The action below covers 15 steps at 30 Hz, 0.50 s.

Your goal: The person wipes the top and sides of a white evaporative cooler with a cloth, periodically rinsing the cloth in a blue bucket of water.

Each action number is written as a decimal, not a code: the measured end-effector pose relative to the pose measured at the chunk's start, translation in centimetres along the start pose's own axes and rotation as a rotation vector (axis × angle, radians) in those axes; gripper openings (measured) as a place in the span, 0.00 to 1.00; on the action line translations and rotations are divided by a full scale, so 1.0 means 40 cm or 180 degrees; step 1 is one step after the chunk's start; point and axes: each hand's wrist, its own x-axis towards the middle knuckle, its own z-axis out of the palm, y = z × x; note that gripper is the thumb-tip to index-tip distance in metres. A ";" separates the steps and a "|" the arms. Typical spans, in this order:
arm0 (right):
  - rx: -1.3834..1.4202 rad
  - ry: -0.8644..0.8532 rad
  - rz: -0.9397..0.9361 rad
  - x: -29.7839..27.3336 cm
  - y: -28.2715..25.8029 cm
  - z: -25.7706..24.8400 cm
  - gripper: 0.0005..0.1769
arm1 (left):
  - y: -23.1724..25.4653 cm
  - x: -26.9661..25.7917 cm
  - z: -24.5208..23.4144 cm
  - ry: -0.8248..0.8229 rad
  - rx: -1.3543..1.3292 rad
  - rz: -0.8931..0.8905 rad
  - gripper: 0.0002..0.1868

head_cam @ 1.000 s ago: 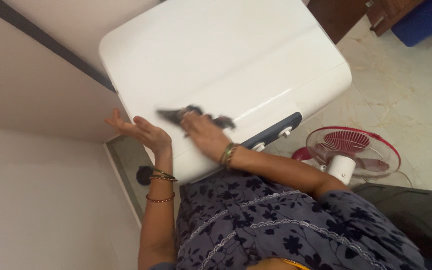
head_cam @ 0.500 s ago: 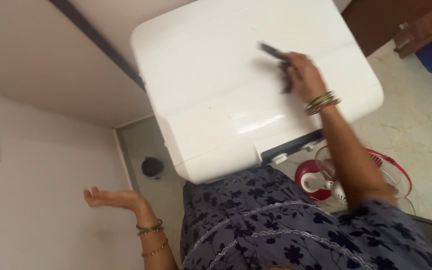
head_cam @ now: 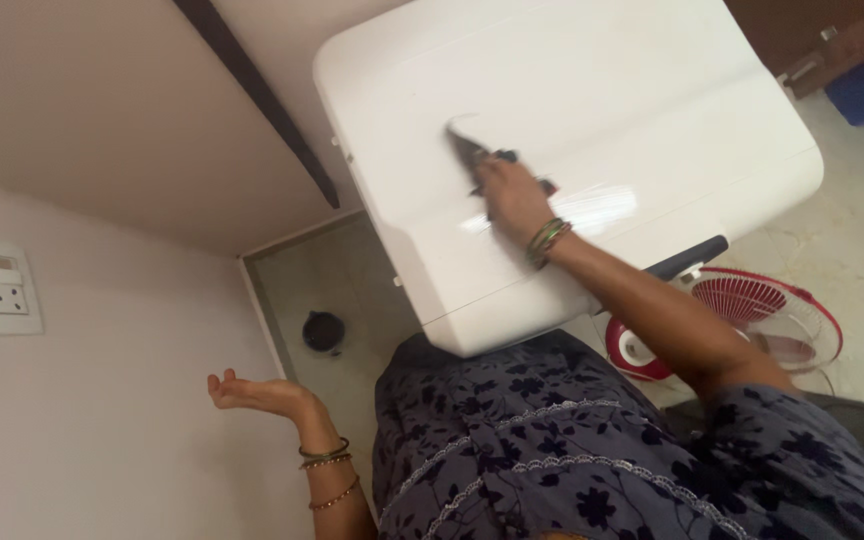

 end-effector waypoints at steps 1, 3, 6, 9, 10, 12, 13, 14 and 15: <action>0.0157 0.0147 -0.0027 0.001 -0.061 0.011 0.15 | 0.002 0.018 -0.003 -0.0074 0.0016 0.0056 0.34; 0.0275 0.0312 -0.0041 0.003 -0.162 0.013 0.17 | 0.001 0.060 -0.005 -0.0178 0.0001 0.0101 0.34; 0.0902 0.0266 -0.0352 0.019 -0.232 -0.015 0.21 | -0.004 0.140 -0.036 -0.0158 -0.0073 0.0088 0.34; 0.3047 -0.0515 0.1101 0.091 -0.143 -0.056 0.23 | -0.012 0.206 -0.079 0.0002 -0.0086 0.0079 0.33; 0.3448 -0.0191 0.1322 0.111 -0.085 -0.066 0.24 | -0.017 0.225 -0.098 0.0014 -0.0088 0.0057 0.33; 0.2754 0.0463 0.1019 0.152 0.039 -0.056 0.22 | -0.031 0.256 -0.128 0.0023 -0.0095 0.0034 0.33; 0.2310 0.0723 0.1064 0.169 0.100 -0.035 0.21 | -0.041 0.265 -0.142 0.0010 -0.0002 0.0055 0.33; 0.1855 0.0870 0.1138 0.187 0.156 -0.004 0.21 | -0.051 0.278 -0.152 -0.0012 0.0086 0.0085 0.34; 0.1442 0.0981 0.1206 0.199 0.200 0.037 0.20 | -0.060 0.288 -0.163 -0.0024 0.0076 0.0093 0.34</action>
